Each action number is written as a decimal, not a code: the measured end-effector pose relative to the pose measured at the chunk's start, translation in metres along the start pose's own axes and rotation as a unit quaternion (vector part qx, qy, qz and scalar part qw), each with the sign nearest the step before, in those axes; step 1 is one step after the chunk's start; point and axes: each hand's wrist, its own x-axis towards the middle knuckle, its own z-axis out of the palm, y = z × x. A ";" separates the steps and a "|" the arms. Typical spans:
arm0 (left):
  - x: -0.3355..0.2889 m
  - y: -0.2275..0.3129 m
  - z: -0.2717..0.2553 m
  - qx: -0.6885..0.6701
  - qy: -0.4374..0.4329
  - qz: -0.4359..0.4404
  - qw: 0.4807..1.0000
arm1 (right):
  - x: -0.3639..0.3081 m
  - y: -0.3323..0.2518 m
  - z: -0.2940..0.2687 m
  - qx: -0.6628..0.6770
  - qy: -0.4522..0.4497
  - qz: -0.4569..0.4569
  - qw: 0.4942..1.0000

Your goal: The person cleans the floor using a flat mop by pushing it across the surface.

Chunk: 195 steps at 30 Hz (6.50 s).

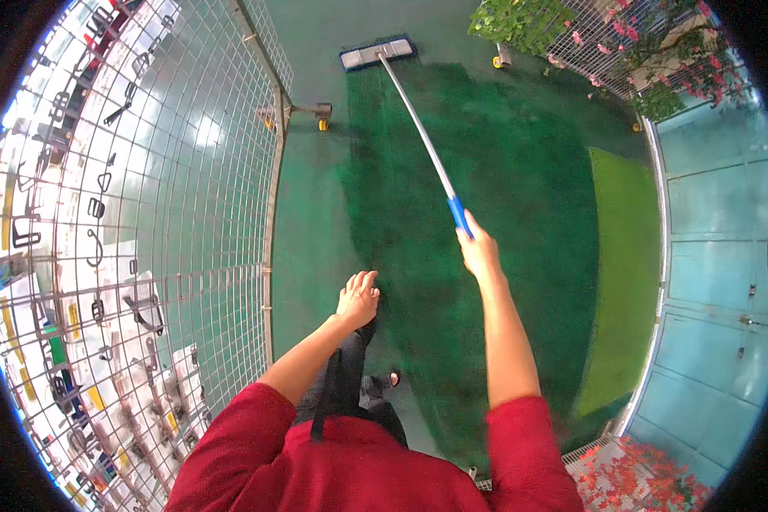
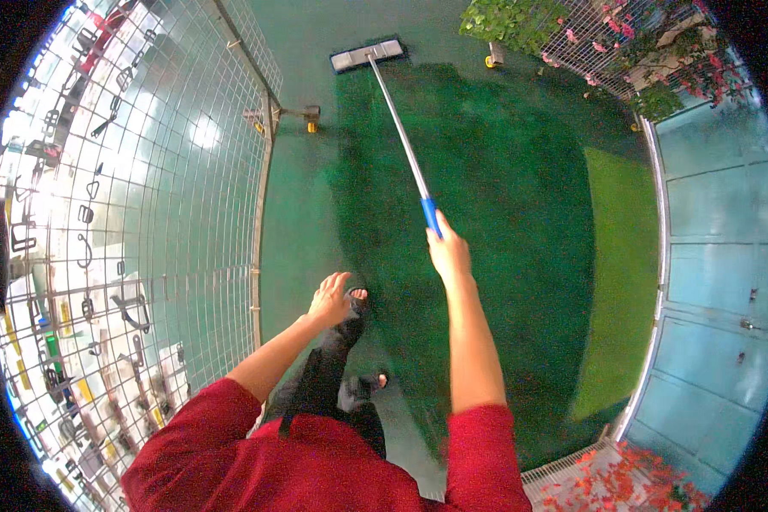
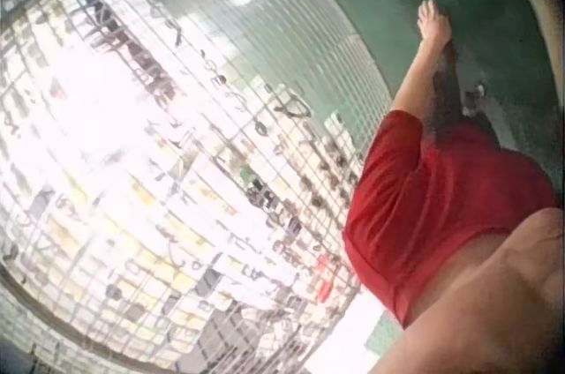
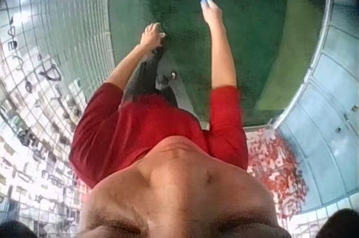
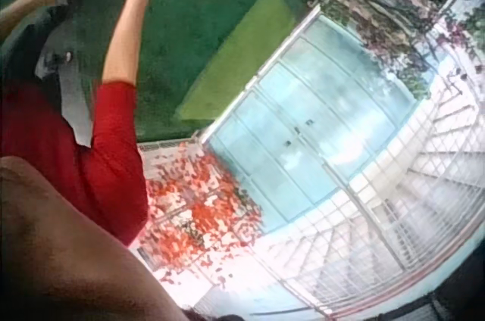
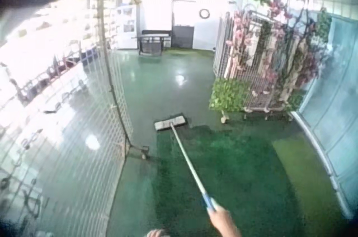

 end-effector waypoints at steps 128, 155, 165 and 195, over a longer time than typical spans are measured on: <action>-0.510 0.225 0.368 0.017 -0.097 0.488 0.867 | -0.913 0.067 -0.350 -0.326 -0.029 0.179 0.928; -0.548 -0.037 0.346 0.216 -0.093 0.212 0.949 | -0.920 0.192 -0.156 -0.186 -0.077 0.064 0.977; -0.725 0.160 0.477 -0.062 -0.206 0.443 0.870 | -1.152 0.138 -0.280 -0.371 -0.026 0.187 0.909; -0.639 -0.107 0.397 0.210 -0.062 0.201 0.955 | -0.969 0.287 -0.107 -0.106 -0.119 -0.016 0.987</action>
